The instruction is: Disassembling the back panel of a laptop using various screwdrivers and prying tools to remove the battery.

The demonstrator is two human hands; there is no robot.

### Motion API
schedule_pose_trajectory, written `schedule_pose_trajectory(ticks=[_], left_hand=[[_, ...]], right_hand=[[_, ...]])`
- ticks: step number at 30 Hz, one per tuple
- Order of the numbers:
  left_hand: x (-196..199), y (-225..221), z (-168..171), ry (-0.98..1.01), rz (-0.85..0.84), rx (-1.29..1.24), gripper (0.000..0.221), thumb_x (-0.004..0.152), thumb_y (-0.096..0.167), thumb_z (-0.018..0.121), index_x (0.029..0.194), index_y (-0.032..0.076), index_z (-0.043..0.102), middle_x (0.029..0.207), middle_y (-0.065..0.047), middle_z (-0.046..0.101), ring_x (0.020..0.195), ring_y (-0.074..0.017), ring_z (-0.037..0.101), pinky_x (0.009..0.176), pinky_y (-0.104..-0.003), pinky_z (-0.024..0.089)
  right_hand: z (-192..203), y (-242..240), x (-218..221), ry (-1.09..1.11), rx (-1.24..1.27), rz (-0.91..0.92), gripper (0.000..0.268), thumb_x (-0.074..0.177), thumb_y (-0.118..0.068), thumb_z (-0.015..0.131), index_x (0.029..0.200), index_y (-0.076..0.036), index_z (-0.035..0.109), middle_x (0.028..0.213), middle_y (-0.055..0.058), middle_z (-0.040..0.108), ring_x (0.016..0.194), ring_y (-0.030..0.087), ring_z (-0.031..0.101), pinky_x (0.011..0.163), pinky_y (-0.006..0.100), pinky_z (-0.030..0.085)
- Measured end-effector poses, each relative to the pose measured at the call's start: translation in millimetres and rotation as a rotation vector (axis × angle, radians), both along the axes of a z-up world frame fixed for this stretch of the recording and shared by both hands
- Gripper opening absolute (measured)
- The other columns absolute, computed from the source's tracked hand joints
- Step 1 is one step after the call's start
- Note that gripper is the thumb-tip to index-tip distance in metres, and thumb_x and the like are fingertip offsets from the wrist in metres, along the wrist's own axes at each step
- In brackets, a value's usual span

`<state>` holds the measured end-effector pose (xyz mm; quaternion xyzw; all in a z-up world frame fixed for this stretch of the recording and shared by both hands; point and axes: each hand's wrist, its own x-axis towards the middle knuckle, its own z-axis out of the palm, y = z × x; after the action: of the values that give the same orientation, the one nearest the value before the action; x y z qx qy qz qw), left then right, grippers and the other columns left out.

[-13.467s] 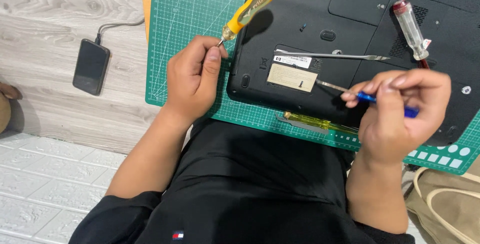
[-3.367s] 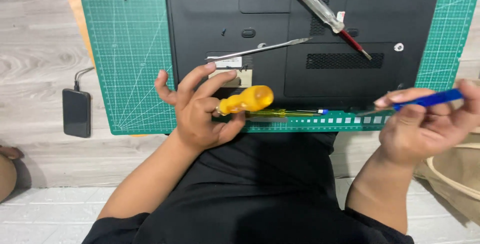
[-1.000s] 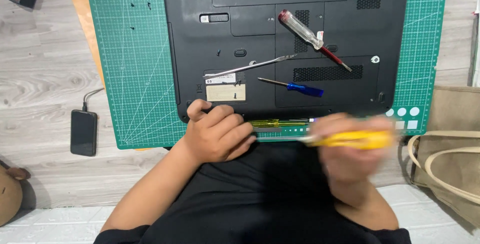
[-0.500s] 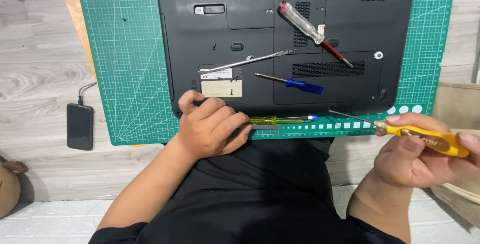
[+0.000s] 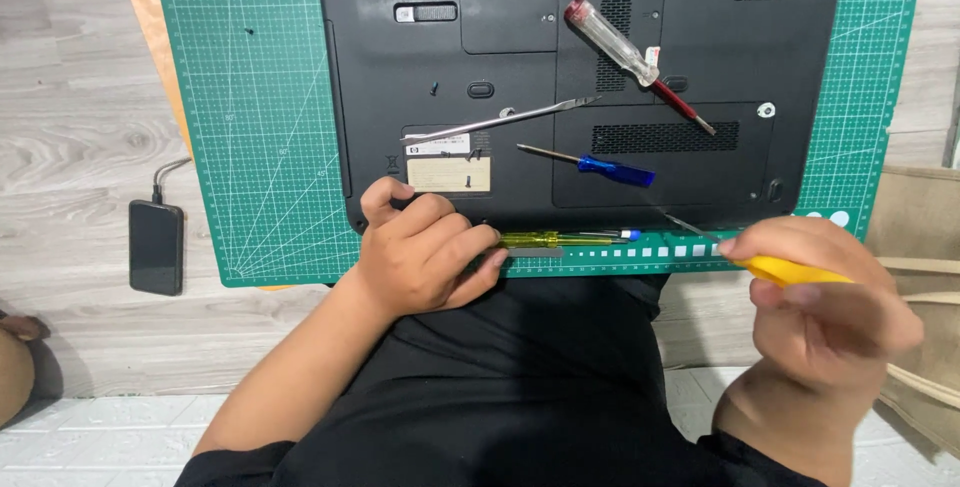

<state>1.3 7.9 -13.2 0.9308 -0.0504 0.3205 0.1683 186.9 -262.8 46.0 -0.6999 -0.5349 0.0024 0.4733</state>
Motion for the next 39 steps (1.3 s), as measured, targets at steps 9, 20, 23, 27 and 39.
schedule_pose_trajectory(ticks=[9,20,23,27,39], left_hand=[[0,0,-1,-0.004,-0.018,-0.017,0.012,0.095,0.027,0.061,0.097,0.016,0.060,0.068,0.007,0.053,0.064,-0.0152,0.052,0.085,-0.039,0.027],[4,-3,8,0.047,0.016,0.089,0.012,0.096,0.029,0.058,0.088,0.021,0.059,0.068,0.008,0.048,0.068,-0.0141,0.052,0.086,-0.039,0.025],[14,-19,23,0.086,-0.055,0.047,0.018,0.103,0.030,0.046,0.103,0.026,0.064,0.087,0.010,0.061,0.084,-0.0145,0.059,0.088,-0.039,0.024],[58,-44,43,0.132,-0.084,-0.064,0.022,0.104,0.018,0.050,0.116,0.023,0.068,0.111,0.006,0.066,0.093,-0.0168,0.059,0.087,-0.039,0.029],[128,-88,27,0.497,-0.529,-0.632,0.028,0.084,0.012,0.055,0.089,0.031,0.075,0.086,0.022,0.069,0.106,-0.0143,0.049,0.082,-0.047,0.024]], right_hand=[[48,2,4,0.247,-0.473,-0.092,0.034,0.096,0.006,0.046,0.068,0.000,0.028,0.125,0.039,0.058,0.115,0.045,0.065,0.088,0.042,0.058],[30,42,-19,0.445,0.156,-0.070,0.041,0.085,-0.028,0.036,0.054,-0.006,0.019,0.050,0.011,0.018,0.045,0.025,0.024,0.052,0.043,0.032],[51,73,-9,0.521,0.141,0.286,0.058,0.095,-0.039,0.032,0.047,-0.012,0.014,0.045,0.006,0.012,0.040,0.019,0.010,0.046,0.036,0.022],[53,83,4,0.623,-0.005,0.504,0.060,0.102,-0.037,0.031,0.048,-0.011,0.024,0.044,0.004,0.020,0.036,0.021,0.016,0.049,0.035,0.028],[56,33,25,0.063,-0.484,0.055,0.045,0.097,-0.027,0.031,0.102,-0.011,0.073,0.128,0.019,0.048,0.123,0.033,0.037,0.117,0.045,0.023]])
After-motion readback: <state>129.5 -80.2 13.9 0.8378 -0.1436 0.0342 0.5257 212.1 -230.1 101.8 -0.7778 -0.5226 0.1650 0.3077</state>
